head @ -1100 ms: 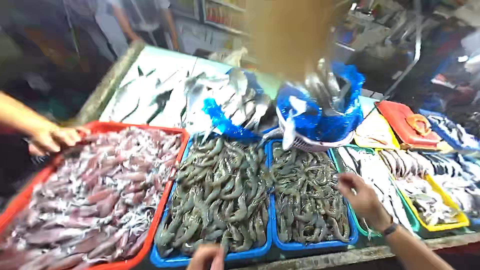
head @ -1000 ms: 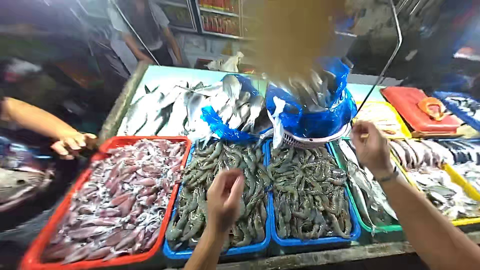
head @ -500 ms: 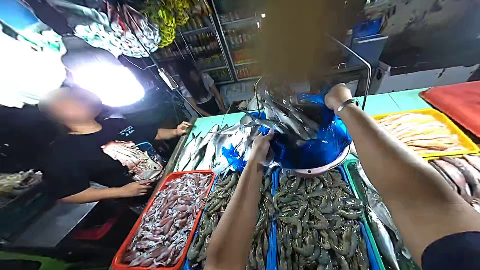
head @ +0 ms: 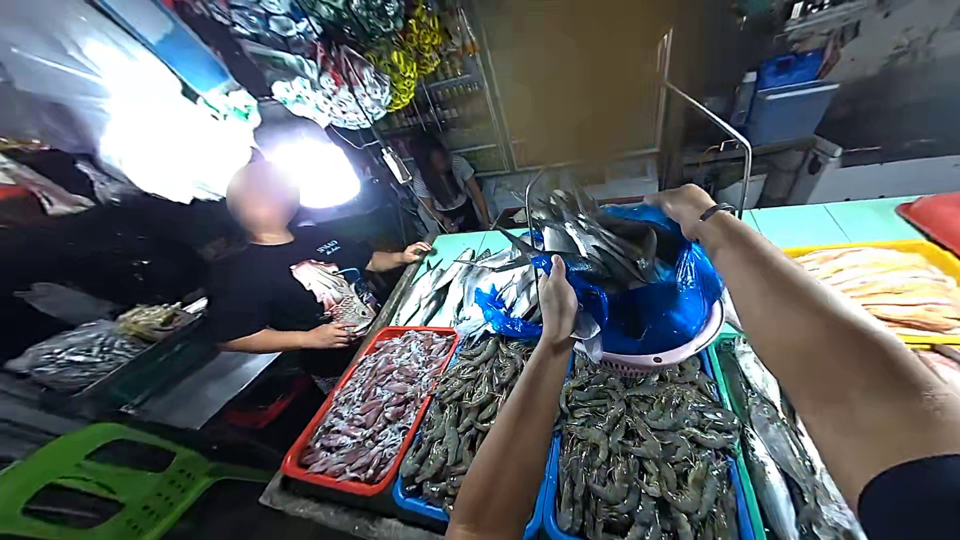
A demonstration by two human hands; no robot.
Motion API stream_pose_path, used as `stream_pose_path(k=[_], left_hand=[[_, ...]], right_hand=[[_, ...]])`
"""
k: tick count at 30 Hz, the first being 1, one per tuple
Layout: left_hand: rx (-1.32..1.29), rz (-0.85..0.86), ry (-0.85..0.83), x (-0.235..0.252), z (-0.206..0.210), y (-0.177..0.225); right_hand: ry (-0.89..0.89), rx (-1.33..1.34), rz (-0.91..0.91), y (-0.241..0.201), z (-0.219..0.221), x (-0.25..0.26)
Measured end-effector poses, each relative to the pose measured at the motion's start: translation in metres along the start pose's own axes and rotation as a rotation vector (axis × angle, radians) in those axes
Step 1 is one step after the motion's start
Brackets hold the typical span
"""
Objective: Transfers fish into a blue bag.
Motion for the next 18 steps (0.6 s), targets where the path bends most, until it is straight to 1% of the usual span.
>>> stream_pose_path(k=[3,8,11,14,16,18], left_hand=[[0.008,0.022,0.034,-0.011,-0.004,0.007],[-0.046,0.082,0.024,-0.027,-0.008,0.012],[-0.124,0.162,0.063,-0.028,-0.007,0.030],[-0.321,0.269,0.153,-0.015,0.006,0.056],[-0.373,0.306,0.167,-0.016,0.006,0.066],[-0.385,0.309,0.196,-0.028,0.007,0.078]], right_hand=[[-0.032,-0.007,-0.071,0.002,-0.003,-0.007],[0.022,0.088,-0.111,0.001,-0.012,-0.024],[0.051,0.145,-0.130,-0.014,-0.019,-0.033],[0.082,0.127,-0.150,-0.039,-0.036,-0.048],[0.087,0.097,-0.170,-0.054,-0.047,-0.058],[0.087,0.062,-0.207,-0.069,-0.060,-0.067]])
Point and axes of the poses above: each hand's wrist, its own x-axis towards the middle knuckle, its own z-axis out of the palm, y = z × x, the point moved 1 cm from there along x, towards the middle knuckle, and after that the axes turned 8 degrees about -z, right-handed, at the moved point
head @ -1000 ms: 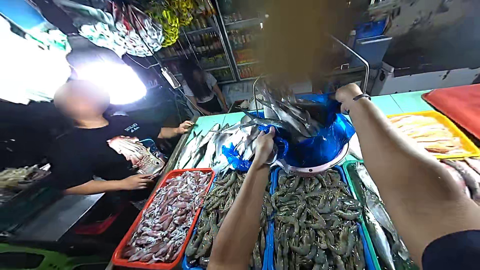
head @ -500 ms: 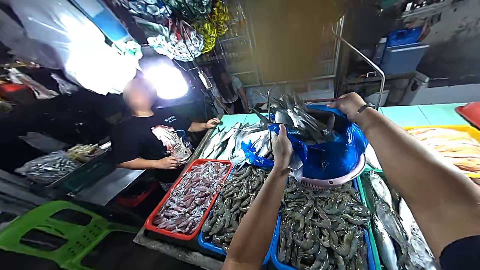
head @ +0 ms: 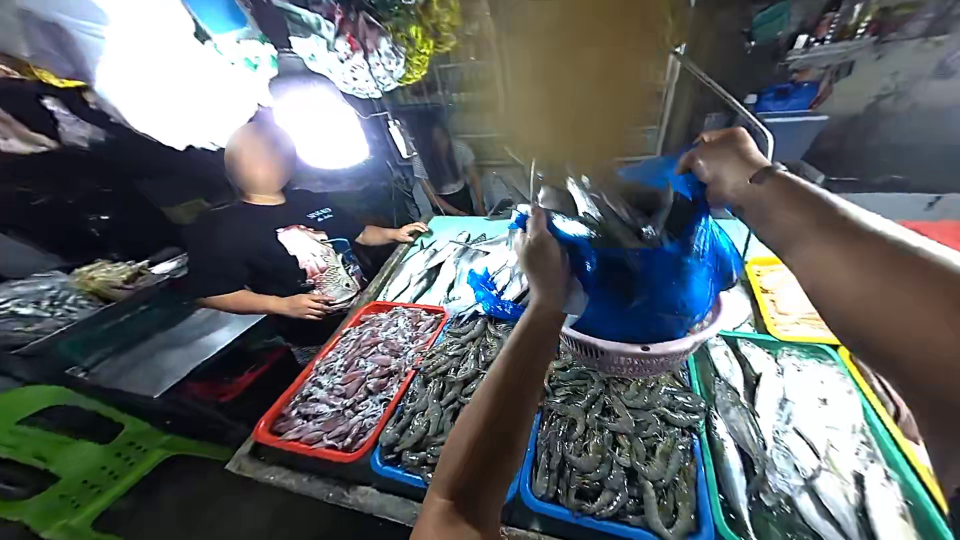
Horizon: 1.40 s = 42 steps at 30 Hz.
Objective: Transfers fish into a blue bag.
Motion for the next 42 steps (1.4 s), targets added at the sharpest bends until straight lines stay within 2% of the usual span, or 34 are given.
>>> stream_pose_path(k=[4,9,12,15,17,20,24,29,33,35,37,39,42], left_hand=[[0.029,0.017,0.084,-0.019,0.010,0.029],[-0.111,0.080,0.065,-0.033,0.013,0.048],[-0.286,0.111,-0.095,-0.036,0.010,0.047],[-0.276,0.032,-0.183,-0.037,0.004,0.044],[-0.255,-0.014,-0.229,-0.038,0.004,0.044],[-0.279,-0.024,-0.324,-0.042,0.004,0.053],[-0.227,0.030,-0.484,-0.044,0.008,0.083],[0.117,0.150,-0.534,-0.049,0.015,0.149],[0.205,0.242,-0.557,-0.056,0.010,0.195],[0.232,0.307,-0.568,-0.066,-0.004,0.214],[0.065,0.243,-0.556,-0.078,-0.021,0.221],[-0.100,0.219,-0.544,-0.084,-0.038,0.216],[-0.328,0.170,-0.503,-0.102,-0.078,0.195]], right_hand=[[-0.005,-0.061,-0.054,-0.039,-0.023,-0.008],[-0.009,-0.212,-0.101,-0.078,-0.056,-0.017],[0.044,-0.317,-0.128,-0.087,-0.078,-0.035],[0.061,-0.409,-0.186,-0.087,-0.101,-0.064],[0.134,-0.402,-0.166,-0.090,-0.109,-0.098],[0.256,-0.371,-0.046,-0.107,-0.116,-0.149],[0.409,-0.355,0.026,-0.149,-0.122,-0.200],[0.453,-0.355,0.015,-0.171,-0.176,-0.198],[0.616,-0.228,-0.023,-0.198,-0.173,-0.211],[0.591,-0.191,-0.037,-0.197,-0.182,-0.207],[0.531,-0.215,-0.062,-0.198,-0.176,-0.213],[0.521,-0.343,-0.063,-0.211,-0.146,-0.238],[0.338,-0.490,-0.106,-0.211,-0.104,-0.277]])
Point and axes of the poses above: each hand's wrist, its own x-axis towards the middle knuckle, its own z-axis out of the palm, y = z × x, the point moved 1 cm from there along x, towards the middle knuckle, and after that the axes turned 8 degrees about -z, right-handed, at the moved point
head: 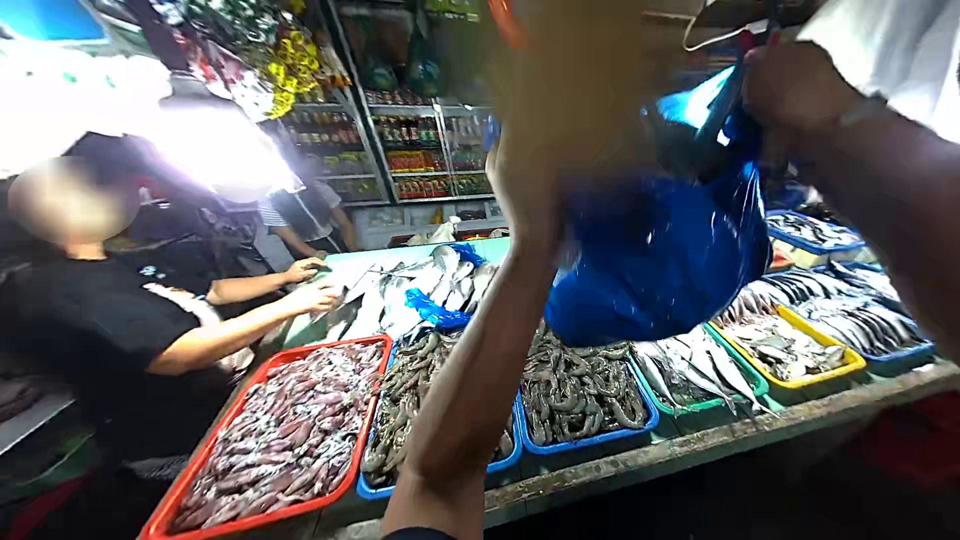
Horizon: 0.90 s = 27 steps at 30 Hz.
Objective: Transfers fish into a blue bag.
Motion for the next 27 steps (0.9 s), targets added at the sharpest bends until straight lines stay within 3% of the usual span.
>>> stream_pose_path(k=[3,6,9,13,16,20,24,27], left_hand=[[-0.032,-0.149,0.163,-0.064,-0.031,0.019],[0.091,-0.186,0.272,-0.138,-0.075,0.033],[0.217,-0.090,0.497,-0.200,-0.124,0.051],[0.494,0.126,0.512,-0.285,-0.194,0.097],[0.636,0.112,0.829,-0.334,-0.210,0.142],[0.847,0.077,1.183,-0.398,-0.258,0.182],[0.780,-0.041,1.408,-0.462,-0.356,0.199],[0.768,-0.278,1.567,-0.510,-0.444,0.197]], right_hand=[[-0.133,0.216,-0.030,0.007,0.036,-0.022],[-0.321,0.496,-0.038,0.004,0.082,-0.060],[-0.589,0.698,-0.107,-0.011,0.127,-0.120],[-0.958,0.917,-0.253,-0.034,0.183,-0.201],[-1.155,1.050,-0.347,-0.066,0.235,-0.262],[-1.365,1.212,-0.208,-0.120,0.308,-0.364],[-1.498,1.276,0.037,-0.171,0.396,-0.482],[-1.610,1.062,0.075,-0.191,0.461,-0.573]])
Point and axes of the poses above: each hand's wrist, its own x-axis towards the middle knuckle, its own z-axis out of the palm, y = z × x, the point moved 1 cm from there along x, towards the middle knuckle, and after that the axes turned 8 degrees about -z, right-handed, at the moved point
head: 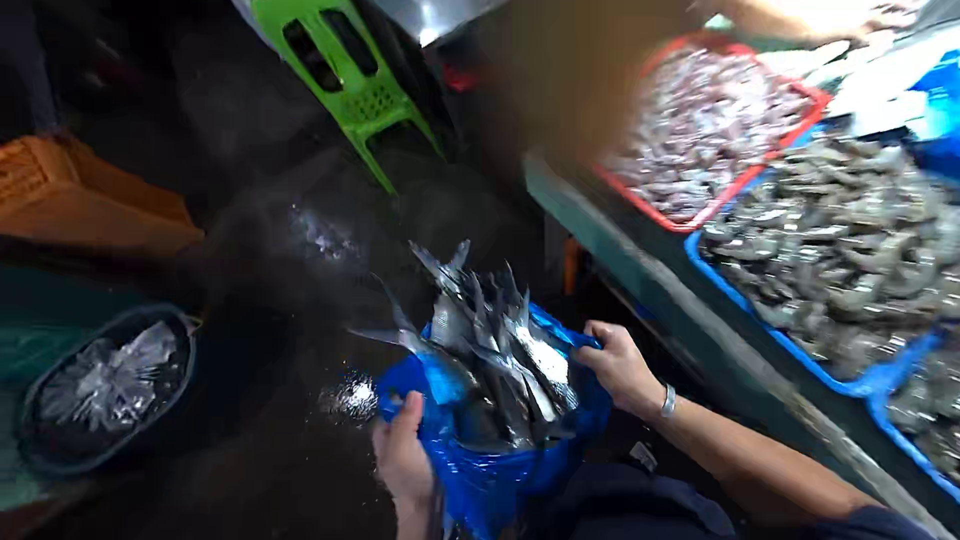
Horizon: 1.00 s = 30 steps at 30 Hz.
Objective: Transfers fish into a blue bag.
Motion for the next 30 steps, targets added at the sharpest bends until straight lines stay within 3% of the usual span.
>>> stream_pose_path(k=[6,10,16,20,22,26,28,30], left_hand=[[0.203,-0.415,-0.131,0.198,-0.008,-0.145],[0.307,-0.508,-0.322,0.340,0.038,-0.268],[0.464,-0.548,-0.539,0.476,0.144,-0.445],[0.702,-0.540,-0.719,0.530,0.209,-0.524],[0.839,-0.499,-0.865,0.537,0.233,-0.553],[0.988,-0.369,-1.033,0.522,0.279,-0.579],[1.050,-0.353,-1.020,0.493,0.284,-0.566],[1.042,-0.287,-0.931,0.461,0.267,-0.547]], right_hand=[[0.173,-0.025,0.337,0.176,0.078,0.111],[0.313,-0.054,0.578,0.302,0.095,0.195],[0.541,-0.094,0.624,0.479,0.091,0.283],[0.754,-0.065,0.728,0.571,0.077,0.330],[0.738,-0.116,0.819,0.613,0.058,0.342],[0.373,-0.403,0.984,0.650,-0.003,0.360],[0.137,-0.611,1.012,0.637,-0.023,0.339],[-0.036,-0.689,1.012,0.594,-0.027,0.304]])
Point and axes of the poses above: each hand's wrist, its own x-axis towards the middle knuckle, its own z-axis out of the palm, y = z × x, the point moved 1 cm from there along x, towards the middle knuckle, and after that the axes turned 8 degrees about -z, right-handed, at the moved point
